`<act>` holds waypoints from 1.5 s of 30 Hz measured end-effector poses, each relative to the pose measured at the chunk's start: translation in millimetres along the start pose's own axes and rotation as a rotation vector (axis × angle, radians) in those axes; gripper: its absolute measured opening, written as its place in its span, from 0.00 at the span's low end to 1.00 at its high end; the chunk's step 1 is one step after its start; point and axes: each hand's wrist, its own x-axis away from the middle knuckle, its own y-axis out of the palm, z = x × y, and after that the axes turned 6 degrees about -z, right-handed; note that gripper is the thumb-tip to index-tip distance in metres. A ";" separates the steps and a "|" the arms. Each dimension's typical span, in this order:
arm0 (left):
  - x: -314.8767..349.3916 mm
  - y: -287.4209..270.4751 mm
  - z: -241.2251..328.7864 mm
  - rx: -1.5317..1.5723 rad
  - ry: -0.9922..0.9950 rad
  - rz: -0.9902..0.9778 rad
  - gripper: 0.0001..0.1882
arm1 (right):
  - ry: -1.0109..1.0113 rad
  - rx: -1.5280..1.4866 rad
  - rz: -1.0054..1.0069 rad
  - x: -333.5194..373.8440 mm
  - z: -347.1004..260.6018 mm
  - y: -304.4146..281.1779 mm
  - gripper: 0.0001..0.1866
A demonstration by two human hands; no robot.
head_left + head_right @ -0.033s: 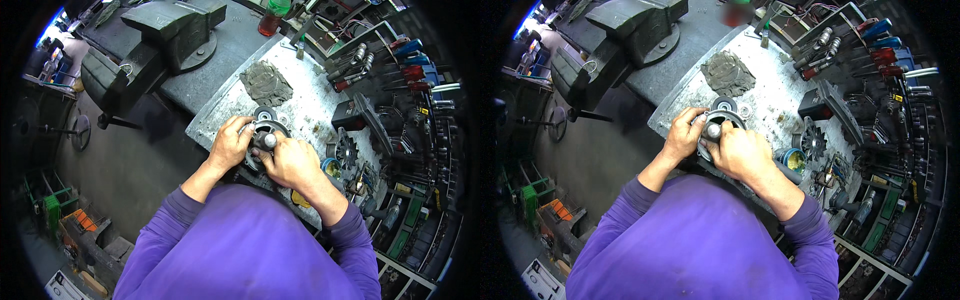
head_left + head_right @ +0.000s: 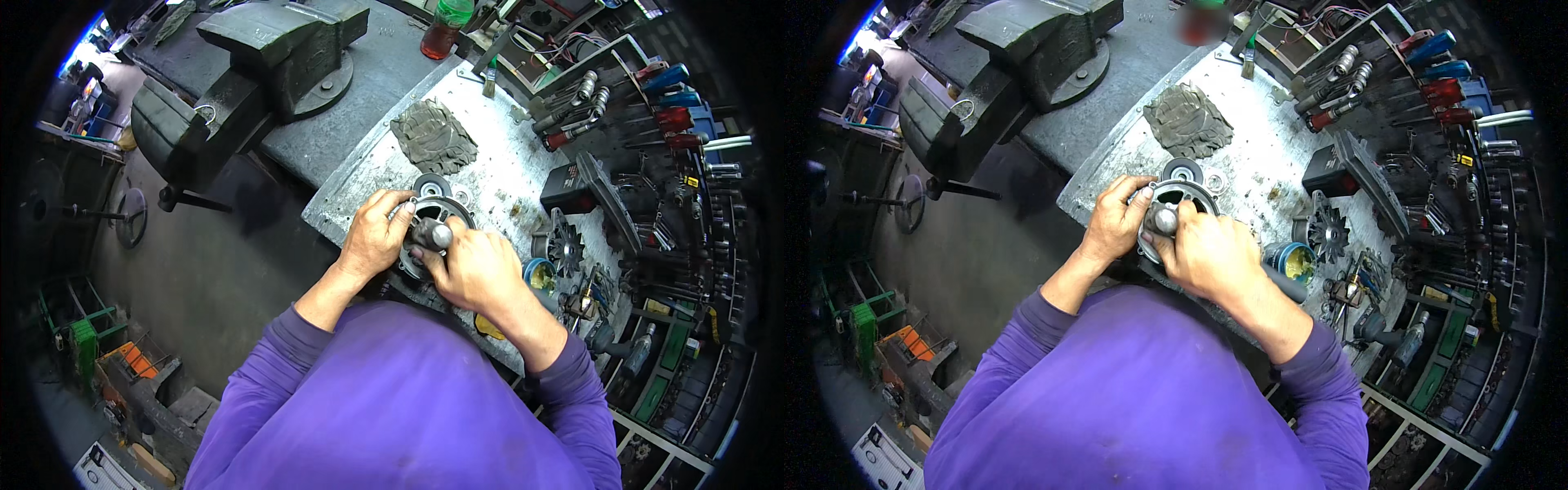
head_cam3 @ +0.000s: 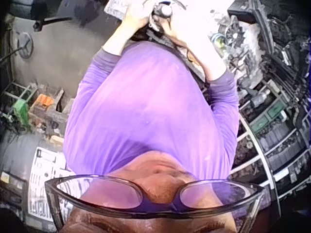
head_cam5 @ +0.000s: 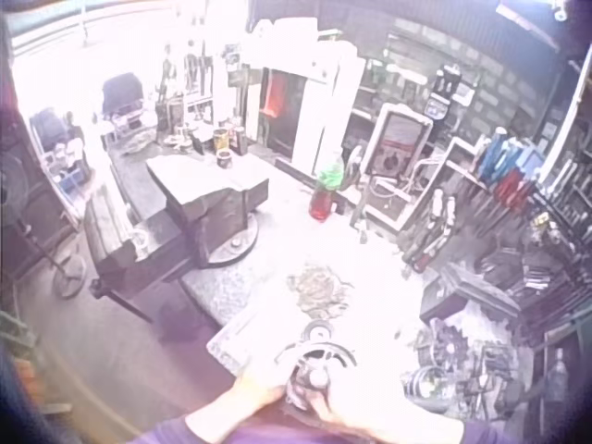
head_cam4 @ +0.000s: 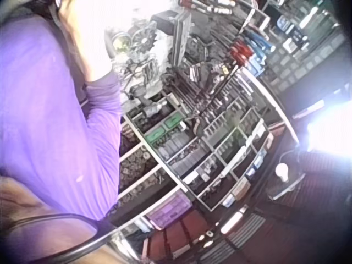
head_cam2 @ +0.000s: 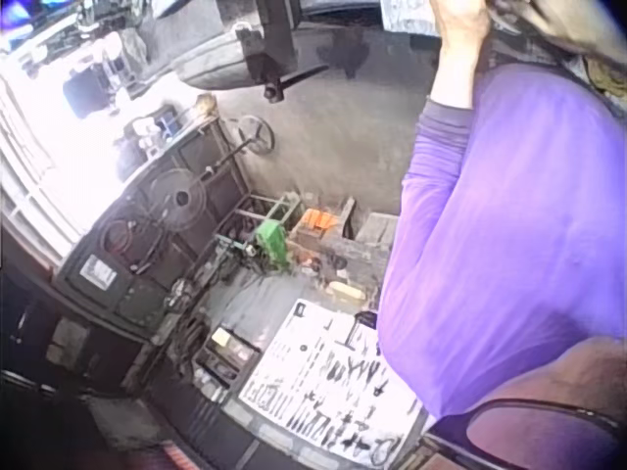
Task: The person cleans a small metal bearing, applies grease to it, and inserts it into a circular metal housing. They then use a hammer to tap the bearing into place and continue assembling additional components onto the housing.
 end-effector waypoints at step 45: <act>-7.1 -0.2 -1.9 -0.021 0.031 0.006 0.13 | 0.233 -0.168 0.004 21.7 13.1 1.4 0.31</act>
